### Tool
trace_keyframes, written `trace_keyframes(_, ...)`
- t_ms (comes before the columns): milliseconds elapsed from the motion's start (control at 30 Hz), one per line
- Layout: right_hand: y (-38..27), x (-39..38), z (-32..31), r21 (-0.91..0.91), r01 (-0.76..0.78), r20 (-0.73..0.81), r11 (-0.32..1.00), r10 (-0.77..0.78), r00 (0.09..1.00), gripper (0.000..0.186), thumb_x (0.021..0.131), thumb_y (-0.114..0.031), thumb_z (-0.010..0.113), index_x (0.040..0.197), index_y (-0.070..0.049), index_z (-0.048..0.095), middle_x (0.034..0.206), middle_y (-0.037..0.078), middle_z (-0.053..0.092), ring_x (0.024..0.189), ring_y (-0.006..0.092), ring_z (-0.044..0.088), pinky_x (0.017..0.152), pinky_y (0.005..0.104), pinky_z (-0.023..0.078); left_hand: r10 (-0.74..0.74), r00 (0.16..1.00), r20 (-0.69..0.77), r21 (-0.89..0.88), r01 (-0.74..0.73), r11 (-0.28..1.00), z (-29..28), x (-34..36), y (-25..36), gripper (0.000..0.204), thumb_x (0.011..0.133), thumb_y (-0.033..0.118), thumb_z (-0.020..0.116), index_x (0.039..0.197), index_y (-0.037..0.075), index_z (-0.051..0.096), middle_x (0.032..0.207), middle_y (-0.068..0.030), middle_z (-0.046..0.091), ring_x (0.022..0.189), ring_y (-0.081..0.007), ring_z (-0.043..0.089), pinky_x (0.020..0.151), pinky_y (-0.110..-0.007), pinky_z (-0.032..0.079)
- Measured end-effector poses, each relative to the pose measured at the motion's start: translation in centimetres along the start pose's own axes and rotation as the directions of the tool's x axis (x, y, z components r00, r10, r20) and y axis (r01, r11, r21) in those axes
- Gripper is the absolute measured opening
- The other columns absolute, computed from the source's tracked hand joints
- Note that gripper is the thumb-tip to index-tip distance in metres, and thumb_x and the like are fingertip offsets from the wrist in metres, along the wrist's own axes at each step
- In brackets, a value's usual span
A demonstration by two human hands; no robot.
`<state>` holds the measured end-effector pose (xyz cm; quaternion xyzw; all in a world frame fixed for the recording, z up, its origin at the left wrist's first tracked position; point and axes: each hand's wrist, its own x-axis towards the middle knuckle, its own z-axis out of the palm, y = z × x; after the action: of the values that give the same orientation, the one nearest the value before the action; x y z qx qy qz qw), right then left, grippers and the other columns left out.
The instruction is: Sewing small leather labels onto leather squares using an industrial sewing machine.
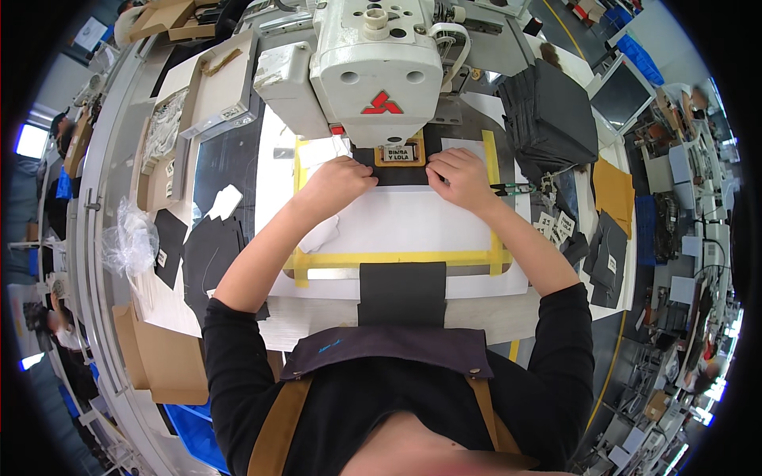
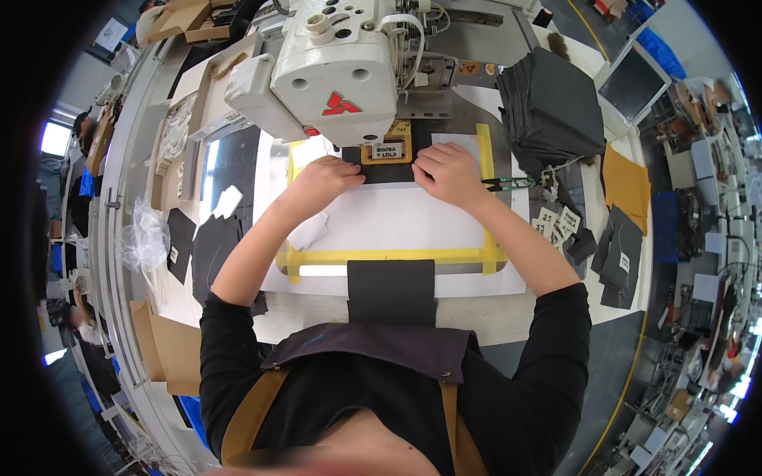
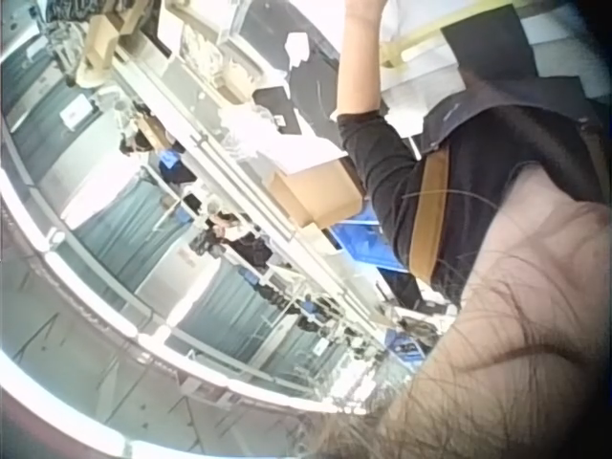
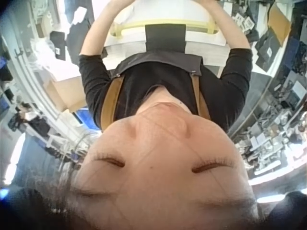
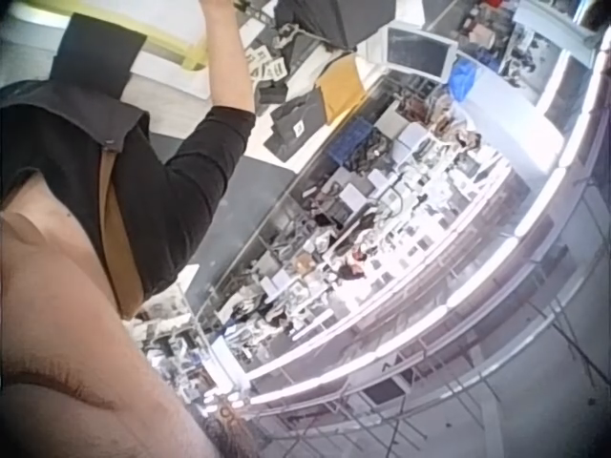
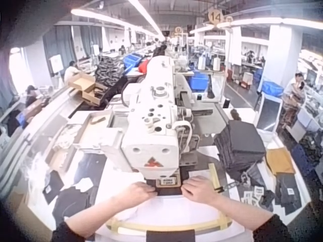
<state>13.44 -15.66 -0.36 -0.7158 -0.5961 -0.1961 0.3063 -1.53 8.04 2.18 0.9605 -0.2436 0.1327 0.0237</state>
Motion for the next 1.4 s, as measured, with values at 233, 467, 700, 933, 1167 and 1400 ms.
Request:
trace_keyframes(233,0.2,-0.1,0.1,-0.018,0.008,-0.002,1.000,-0.008,1.000,0.009,0.075,-0.012,0.069,0.073,-0.005,0.064,0.081,0.004,0.067,0.075,0.0212,0.064,0.069,0.0332,0.050,-0.040,0.989,0.145,0.108,0.025,0.994,1.6,0.6,0.7,0.014,0.075,0.010,0.065,0.087,0.005,0.066,0.083,-0.0058,0.067,0.078,-0.0213,0.066,0.073,-0.032,0.053)
trace_keyframes(467,-0.5,0.1,-0.8,-0.014,-0.004,0.030,1.000,0.004,1.000,0.020,0.071,-0.018,0.076,0.084,-0.006,0.067,0.087,0.006,0.069,0.079,0.0227,0.065,0.070,0.0346,0.050,-0.190,0.955,-0.226,0.041,0.204,0.978,2.9,0.9,1.6,0.015,0.078,0.015,0.070,0.074,0.008,0.058,0.067,-0.0041,0.060,0.060,-0.0203,0.062,0.057,-0.031,0.050)
trace_keyframes(700,0.2,-0.8,-0.2,-0.234,0.180,0.064,0.956,-0.169,0.984,0.015,0.071,-0.013,0.069,0.085,-0.007,0.067,0.090,0.003,0.067,0.085,0.0182,0.064,0.071,0.0325,0.050,-0.240,0.919,-0.312,-0.106,0.217,0.970,2.8,0.3,0.6,0.010,0.075,0.009,0.070,0.084,0.008,0.065,0.074,-0.0041,0.063,0.073,-0.0216,0.064,0.070,-0.034,0.050)
trace_keyframes(933,-5.0,-3.3,-6.3,-0.282,0.276,0.089,0.919,-0.261,0.961,0.019,0.072,-0.007,0.066,0.091,-0.006,0.069,0.094,0.004,0.068,0.086,0.0175,0.063,0.072,0.0315,0.051,-0.101,0.923,-0.372,-0.091,0.072,0.993,-1.4,-2.5,5.4,0.018,0.071,0.007,0.063,0.089,0.010,0.067,0.089,0.0004,0.061,0.087,-0.0154,0.059,0.076,-0.032,0.041)
trace_keyframes(1167,-10.3,-8.3,-10.0,-0.287,0.310,0.148,0.907,-0.278,0.949,0.017,0.078,-0.017,0.071,0.093,-0.008,0.070,0.102,0.003,0.068,0.090,0.0144,0.063,0.075,0.0295,0.049,0.019,0.879,-0.477,-0.334,-0.201,0.921,-3.2,-3.3,13.2,0.015,0.076,0.010,0.063,0.091,0.009,0.065,0.098,-0.0025,0.066,0.093,-0.0183,0.064,0.083,-0.028,0.044)
trace_keyframes(1400,-5.4,-8.6,-11.1,-0.419,-0.125,0.218,0.899,0.233,0.948,0.042,0.085,-0.028,0.068,0.122,-0.010,0.060,0.118,0.005,0.063,0.108,0.0213,0.057,0.098,0.0409,0.034,0.208,0.873,-0.440,-0.248,-0.341,0.907,-3.7,-1.1,17.9,0.015,0.067,0.011,0.063,0.081,0.005,0.062,0.072,-0.0001,0.051,0.065,-0.0118,0.052,0.060,-0.026,0.041)
